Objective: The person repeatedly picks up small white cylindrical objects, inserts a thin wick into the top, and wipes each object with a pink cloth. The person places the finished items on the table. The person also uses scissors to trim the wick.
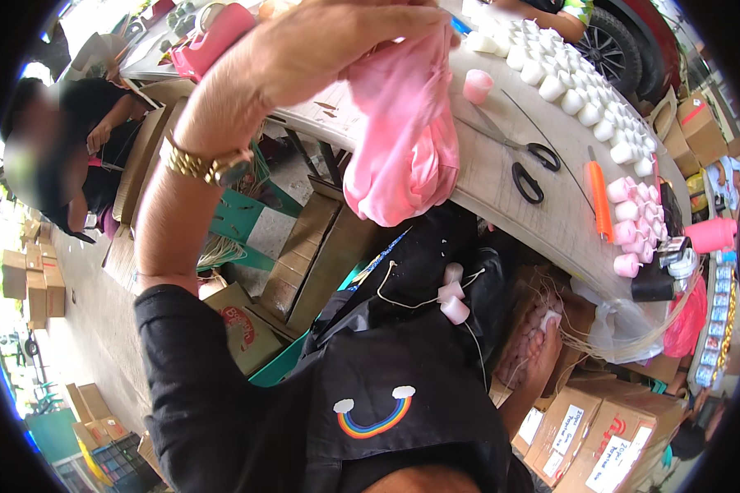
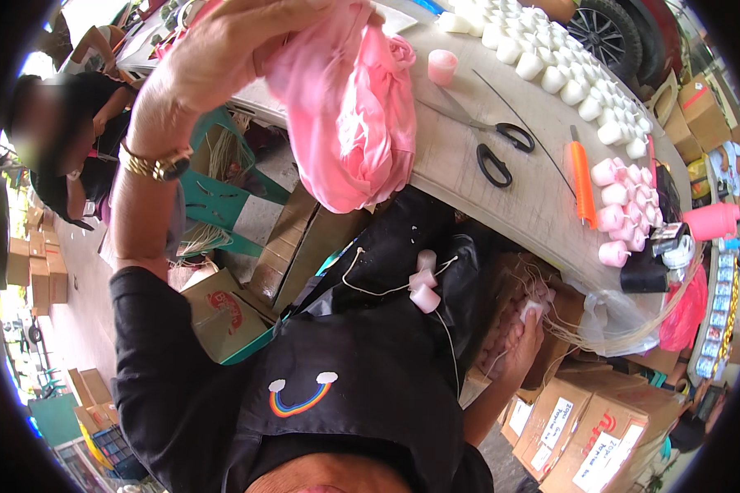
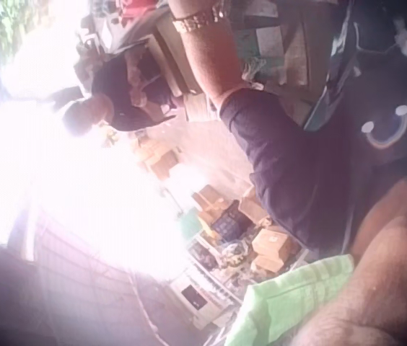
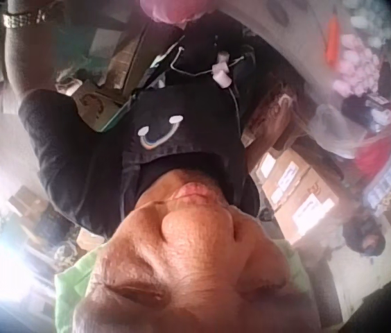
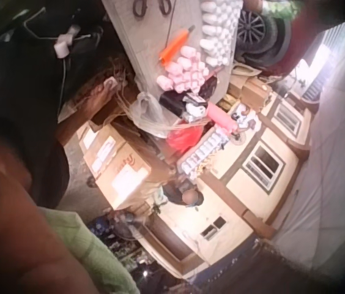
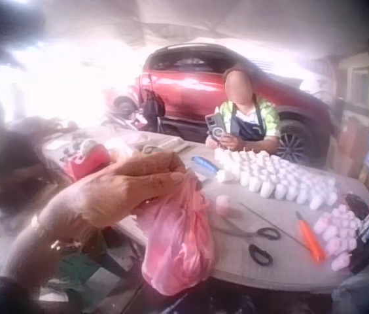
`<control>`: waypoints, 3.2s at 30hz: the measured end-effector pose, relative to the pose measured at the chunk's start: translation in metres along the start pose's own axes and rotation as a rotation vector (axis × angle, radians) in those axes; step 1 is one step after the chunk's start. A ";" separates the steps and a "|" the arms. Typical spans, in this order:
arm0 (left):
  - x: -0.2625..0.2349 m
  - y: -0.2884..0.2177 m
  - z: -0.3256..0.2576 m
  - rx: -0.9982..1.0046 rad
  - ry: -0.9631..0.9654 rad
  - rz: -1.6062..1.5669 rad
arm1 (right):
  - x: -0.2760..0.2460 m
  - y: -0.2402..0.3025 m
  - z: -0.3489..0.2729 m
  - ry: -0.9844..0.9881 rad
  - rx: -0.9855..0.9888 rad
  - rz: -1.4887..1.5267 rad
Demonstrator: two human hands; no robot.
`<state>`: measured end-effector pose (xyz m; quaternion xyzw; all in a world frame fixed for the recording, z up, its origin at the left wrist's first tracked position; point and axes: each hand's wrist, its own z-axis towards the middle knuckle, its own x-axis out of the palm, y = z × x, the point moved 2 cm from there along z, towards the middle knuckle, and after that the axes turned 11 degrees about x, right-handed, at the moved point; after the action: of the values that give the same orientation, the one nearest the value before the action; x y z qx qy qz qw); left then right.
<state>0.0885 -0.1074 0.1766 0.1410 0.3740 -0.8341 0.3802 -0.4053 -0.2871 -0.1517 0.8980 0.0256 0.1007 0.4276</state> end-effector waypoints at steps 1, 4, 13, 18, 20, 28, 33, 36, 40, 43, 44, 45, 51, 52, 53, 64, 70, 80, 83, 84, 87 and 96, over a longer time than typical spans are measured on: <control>-0.011 0.002 0.011 -0.071 -0.023 -0.301 | 0.011 0.009 -0.003 0.006 -0.021 -0.039; -0.014 0.008 0.003 -0.012 -0.205 -0.106 | 0.041 0.024 -0.011 0.124 -0.038 -0.063; 0.138 0.036 -0.132 -0.289 -0.313 -0.057 | 0.109 0.025 -0.037 0.337 0.025 -0.121; 0.121 0.038 -0.153 -0.221 -0.158 0.025 | 0.178 0.067 -0.073 0.388 -0.557 -0.488; 0.129 0.029 -0.160 -0.197 -0.101 0.093 | 0.215 0.083 -0.094 0.340 -0.872 -0.720; 0.084 -0.023 -0.143 -0.109 0.235 0.351 | 0.299 0.104 -0.155 0.471 -1.273 -1.137; 0.105 -0.021 -0.169 -0.536 -0.214 -0.134 | 0.321 0.092 -0.167 0.607 -1.341 -1.201; 0.106 -0.023 -0.182 -0.714 -0.235 -0.249 | 0.330 0.099 -0.149 0.601 -1.192 -1.181; 0.088 -0.028 -0.176 -0.766 -0.354 -0.418 | 0.347 0.104 -0.098 0.440 -1.156 -1.373; 0.092 -0.013 -0.172 -0.736 -0.642 -0.764 | 0.364 0.093 -0.069 0.145 -1.261 -1.518; 0.096 -0.005 -0.174 -0.719 -0.751 -0.889 | 0.366 0.094 -0.065 0.142 -1.238 -1.535; 0.104 0.004 -0.177 -0.691 -0.827 -0.943 | 0.366 0.094 -0.066 0.281 -1.199 -1.374; 0.138 0.026 -0.185 -0.679 -0.915 -0.766 | 0.358 0.078 -0.135 0.804 -1.162 -0.904; 0.140 0.024 -0.182 -0.686 -0.741 -0.473 | 0.364 0.062 -0.146 0.773 -1.228 -0.986; 0.139 0.017 -0.178 -0.568 -0.412 0.124 | 0.373 0.043 -0.152 0.810 -1.172 -0.766; 0.170 0.025 -0.206 -0.453 -1.072 -0.869 | 0.339 0.027 -0.114 0.438 -1.291 -0.943; 0.171 0.036 -0.182 -0.331 -1.034 -1.424 | 0.349 0.044 -0.116 0.714 -0.883 -0.551; 0.151 0.027 -0.182 -0.252 -0.540 -0.261 | 0.367 0.038 -0.137 0.856 -1.159 -0.530; 0.160 0.028 -0.190 -0.499 -0.362 0.046 | 0.356 0.040 -0.127 0.740 -1.081 -0.570; 0.162 0.030 -0.190 -0.530 -0.262 0.112 | 0.349 0.040 -0.124 0.674 -1.038 -0.624; 0.160 0.037 -0.187 -0.470 -0.563 -0.320 | 0.336 0.046 -0.108 0.594 -0.914 -0.664; 0.123 0.028 -0.124 -0.539 -0.601 -1.130 | 0.302 0.122 -0.141 0.760 -0.853 -0.785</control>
<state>0.0206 -0.0937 0.0143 -0.4118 0.4628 -0.7850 -0.0038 -0.1436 -0.2163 0.0770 0.4781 0.4549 0.2474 0.7095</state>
